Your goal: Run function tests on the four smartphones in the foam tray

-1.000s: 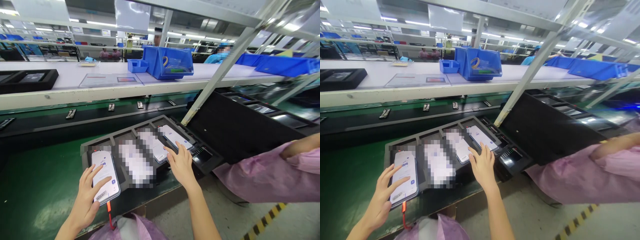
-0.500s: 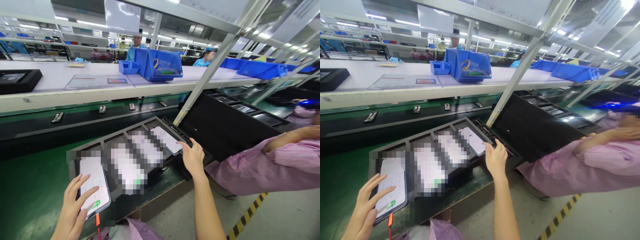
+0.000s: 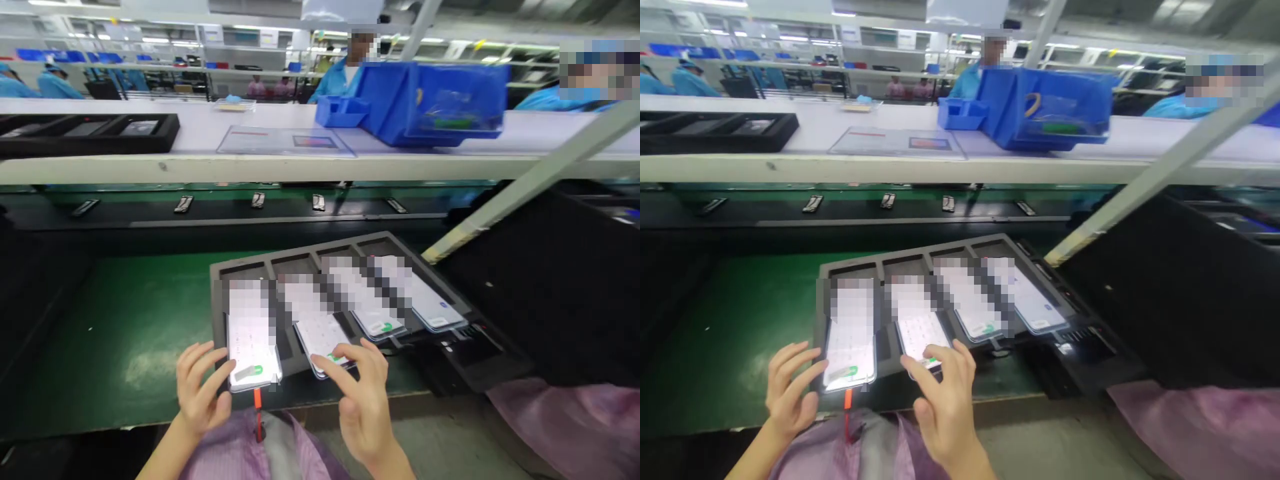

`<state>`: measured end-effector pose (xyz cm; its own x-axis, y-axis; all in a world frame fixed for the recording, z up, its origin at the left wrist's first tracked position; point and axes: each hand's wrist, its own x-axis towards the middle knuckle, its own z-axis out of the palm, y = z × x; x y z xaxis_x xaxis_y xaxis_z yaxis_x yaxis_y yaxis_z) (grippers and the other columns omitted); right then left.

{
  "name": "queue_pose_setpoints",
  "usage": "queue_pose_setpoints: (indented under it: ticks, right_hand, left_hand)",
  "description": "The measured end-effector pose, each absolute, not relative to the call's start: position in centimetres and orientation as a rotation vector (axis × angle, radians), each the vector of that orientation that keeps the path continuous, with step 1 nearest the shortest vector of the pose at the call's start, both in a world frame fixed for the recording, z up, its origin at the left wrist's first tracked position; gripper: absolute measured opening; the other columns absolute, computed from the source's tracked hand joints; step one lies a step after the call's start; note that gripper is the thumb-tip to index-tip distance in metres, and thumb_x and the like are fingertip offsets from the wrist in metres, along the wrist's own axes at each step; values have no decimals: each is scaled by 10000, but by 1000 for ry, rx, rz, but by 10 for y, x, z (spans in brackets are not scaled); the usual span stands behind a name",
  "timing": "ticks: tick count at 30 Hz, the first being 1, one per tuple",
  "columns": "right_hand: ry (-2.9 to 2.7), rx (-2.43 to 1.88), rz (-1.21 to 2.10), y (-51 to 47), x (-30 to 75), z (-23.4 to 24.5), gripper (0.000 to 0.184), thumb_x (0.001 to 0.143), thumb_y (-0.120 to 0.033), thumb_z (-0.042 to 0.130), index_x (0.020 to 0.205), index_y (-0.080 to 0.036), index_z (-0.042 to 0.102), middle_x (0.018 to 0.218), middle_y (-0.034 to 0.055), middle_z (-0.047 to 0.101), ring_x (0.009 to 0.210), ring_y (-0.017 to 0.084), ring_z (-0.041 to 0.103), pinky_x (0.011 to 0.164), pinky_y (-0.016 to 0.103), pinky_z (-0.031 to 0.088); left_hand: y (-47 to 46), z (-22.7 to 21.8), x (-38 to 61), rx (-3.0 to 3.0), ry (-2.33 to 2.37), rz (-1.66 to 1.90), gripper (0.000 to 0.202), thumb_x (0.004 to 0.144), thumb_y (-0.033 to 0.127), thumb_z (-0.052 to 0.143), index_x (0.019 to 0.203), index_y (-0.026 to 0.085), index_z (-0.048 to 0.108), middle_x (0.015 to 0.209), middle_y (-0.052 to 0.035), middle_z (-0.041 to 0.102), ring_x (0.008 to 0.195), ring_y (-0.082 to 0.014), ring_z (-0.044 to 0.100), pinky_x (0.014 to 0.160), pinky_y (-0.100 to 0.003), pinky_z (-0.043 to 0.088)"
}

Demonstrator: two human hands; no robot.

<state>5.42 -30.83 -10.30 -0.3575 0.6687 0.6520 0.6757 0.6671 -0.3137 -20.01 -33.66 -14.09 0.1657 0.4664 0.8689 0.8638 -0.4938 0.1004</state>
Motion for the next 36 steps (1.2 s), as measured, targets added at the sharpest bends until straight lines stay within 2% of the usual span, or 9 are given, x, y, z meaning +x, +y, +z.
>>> queue_pose_setpoints:
  ticks: [5,10,15,19,23,27,33,36]
  right_hand:
    - [-2213,-933,46,-310,21,-96,580,936,-428,89,1016,-221,624,898,52,481,868,165,471,966,429,247]
    - [-2375,-929,-13,-307,14,-98,538,934,-427,114,1130,-249,582,948,60,499,917,182,465,977,442,213]
    - [-2434,-1049,-41,-307,6,-101,406,932,-387,240,1122,-274,581,960,47,517,932,183,464,972,414,208]
    - [-2416,-1074,-81,-306,3,-100,431,928,-414,226,1091,-252,592,1016,69,509,990,206,448,985,426,200]
    - [-2419,-1084,-148,-305,4,-97,518,918,-476,195,1197,-200,534,1068,103,496,1027,228,429,975,433,216]
    - [-2443,-1057,-145,-306,-6,-93,531,917,-482,189,1209,-206,535,1055,108,501,1019,235,429,956,445,241]
    - [-2401,-1110,-84,-307,-21,-90,416,923,-422,254,1115,-290,598,964,67,513,937,205,453,948,437,240]
    - [-2438,-1095,-83,-307,-10,-91,416,921,-418,264,1183,-276,554,930,59,503,904,196,456,941,433,236]
  left_hand:
    - [-337,-141,-196,-2005,-1294,-1210,264,832,298,410,981,211,609,938,-79,559,953,-246,512,767,-389,423]
    - [-335,-140,-195,-2037,-1373,-1221,295,791,349,442,992,223,617,981,-90,538,979,-266,493,766,-402,419]
    - [-331,-141,-195,-2043,-1329,-1289,299,809,293,386,1001,211,600,984,-90,515,979,-259,482,769,-405,418]
    - [-329,-143,-195,-2059,-1310,-1314,295,830,292,351,987,215,588,986,-90,509,982,-266,481,756,-418,413]
    - [-330,-144,-198,-2055,-1325,-1396,321,867,361,289,957,206,555,1003,-94,501,987,-266,483,758,-423,413]
    - [-330,-143,-201,-2084,-1443,-1416,433,890,447,200,970,196,544,1071,-106,487,1055,-279,452,819,-442,390]
    - [-329,-138,-202,-2126,-1497,-1337,504,898,475,164,992,212,584,1147,-103,468,1128,-288,395,873,-449,337]
    - [-329,-136,-201,-2151,-1492,-1306,494,902,454,177,956,222,610,1144,-93,479,1129,-287,392,867,-444,326]
